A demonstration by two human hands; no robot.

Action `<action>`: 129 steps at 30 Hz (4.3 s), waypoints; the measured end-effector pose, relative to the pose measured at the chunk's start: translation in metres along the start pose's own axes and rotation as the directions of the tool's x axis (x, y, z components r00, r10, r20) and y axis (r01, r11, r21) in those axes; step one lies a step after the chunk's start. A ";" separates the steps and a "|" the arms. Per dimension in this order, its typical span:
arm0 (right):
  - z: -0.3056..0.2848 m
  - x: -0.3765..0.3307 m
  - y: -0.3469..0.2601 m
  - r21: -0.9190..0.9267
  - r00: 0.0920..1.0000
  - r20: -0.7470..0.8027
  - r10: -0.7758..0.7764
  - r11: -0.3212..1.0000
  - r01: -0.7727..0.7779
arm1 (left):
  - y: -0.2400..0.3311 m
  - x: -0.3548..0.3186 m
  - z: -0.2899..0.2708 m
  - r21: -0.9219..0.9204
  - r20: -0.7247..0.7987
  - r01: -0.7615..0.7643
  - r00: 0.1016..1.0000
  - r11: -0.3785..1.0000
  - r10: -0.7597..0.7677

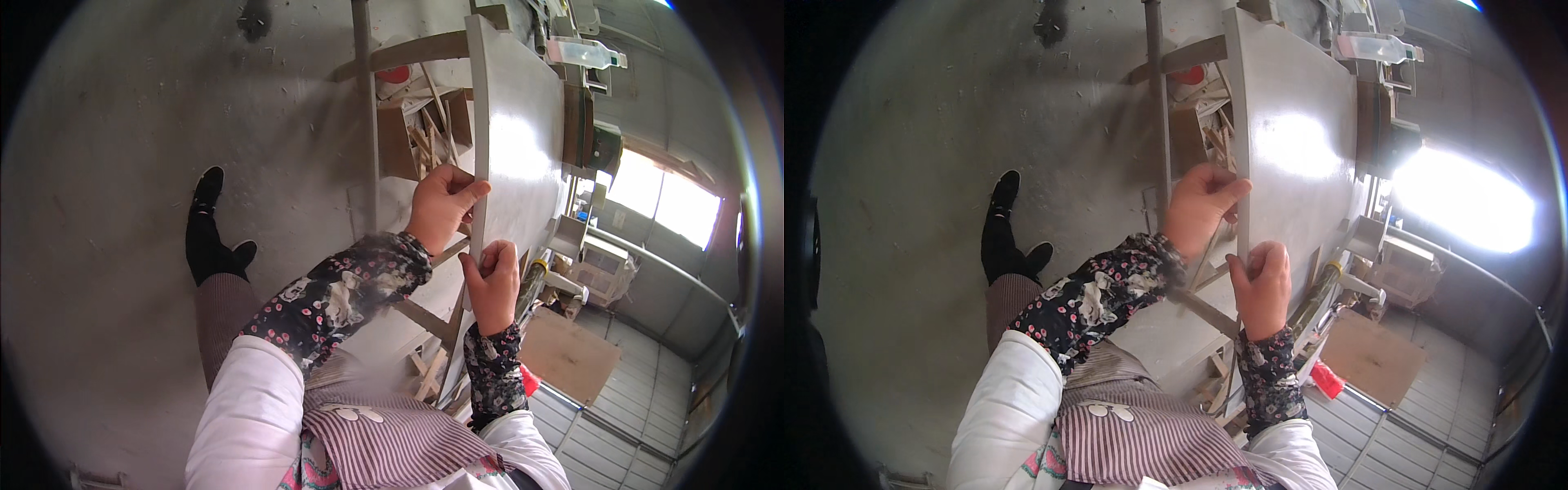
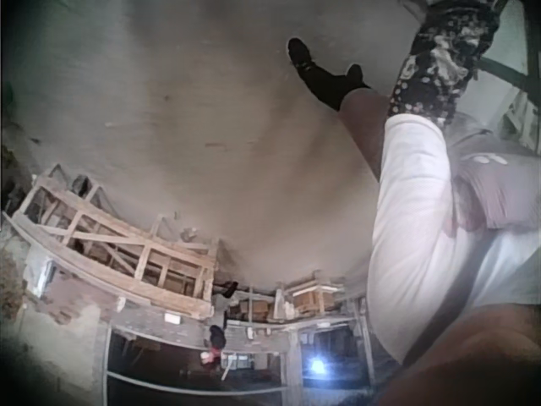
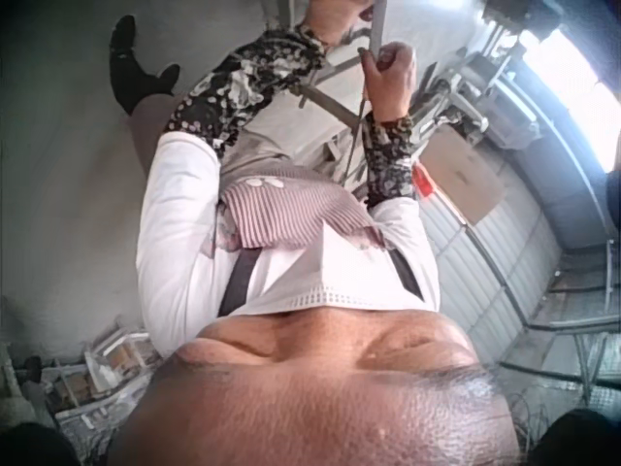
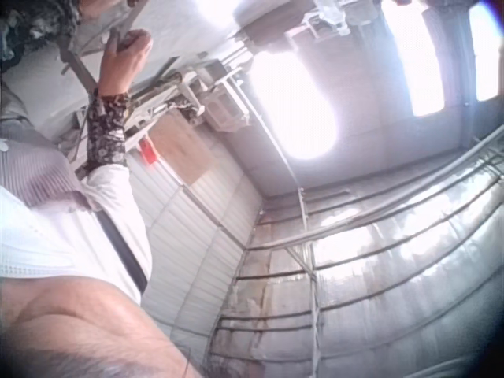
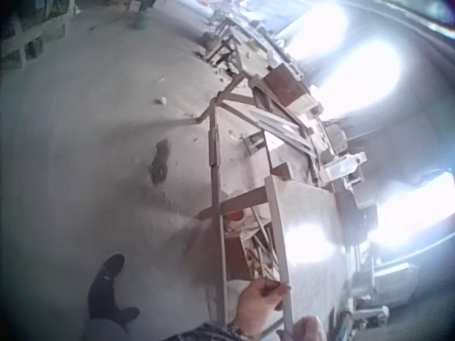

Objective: The person aligns and fits white plastic edge strips onto the edges of a large grey board. They repeatedly pick up strips, test the fit, and place the board on a workbench to check alignment.

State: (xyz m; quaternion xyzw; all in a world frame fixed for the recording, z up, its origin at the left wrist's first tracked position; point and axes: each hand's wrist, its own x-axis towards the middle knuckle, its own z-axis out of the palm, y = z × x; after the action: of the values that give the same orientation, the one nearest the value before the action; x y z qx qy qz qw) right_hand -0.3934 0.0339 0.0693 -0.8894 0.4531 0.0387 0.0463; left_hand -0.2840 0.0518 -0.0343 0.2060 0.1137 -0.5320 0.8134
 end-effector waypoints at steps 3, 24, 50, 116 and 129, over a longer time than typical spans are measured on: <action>0.008 -0.003 0.014 -0.066 0.998 -0.016 -0.060 0.996 0.059 | -0.021 -0.008 -0.002 0.032 -0.037 -0.066 0.997 0.997 0.068; 0.010 -0.007 0.033 0.000 0.997 0.030 -0.065 0.998 0.065 | -0.059 -0.041 0.001 0.672 0.147 -0.600 0.683 0.434 0.716; 0.009 -0.007 0.027 -0.023 0.995 0.054 -0.083 0.996 0.084 | -0.049 -0.029 0.004 0.418 -0.112 -0.298 0.921 0.858 0.374; 0.014 -0.096 0.076 0.233 0.942 -0.230 -0.243 0.927 0.295 | -0.024 -0.007 -0.034 0.882 0.339 -0.349 0.937 0.317 0.088; 0.073 -0.189 0.101 0.917 0.853 0.375 -0.363 0.280 -0.284 | -0.001 -0.147 -0.009 0.733 0.059 0.020 0.994 0.680 -0.093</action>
State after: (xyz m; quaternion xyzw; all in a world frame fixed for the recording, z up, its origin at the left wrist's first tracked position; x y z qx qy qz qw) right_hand -0.5883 0.1353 0.0130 -0.6433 0.3287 -0.0037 0.6914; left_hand -0.3450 0.1755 0.0172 0.4854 -0.1388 -0.5667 0.6511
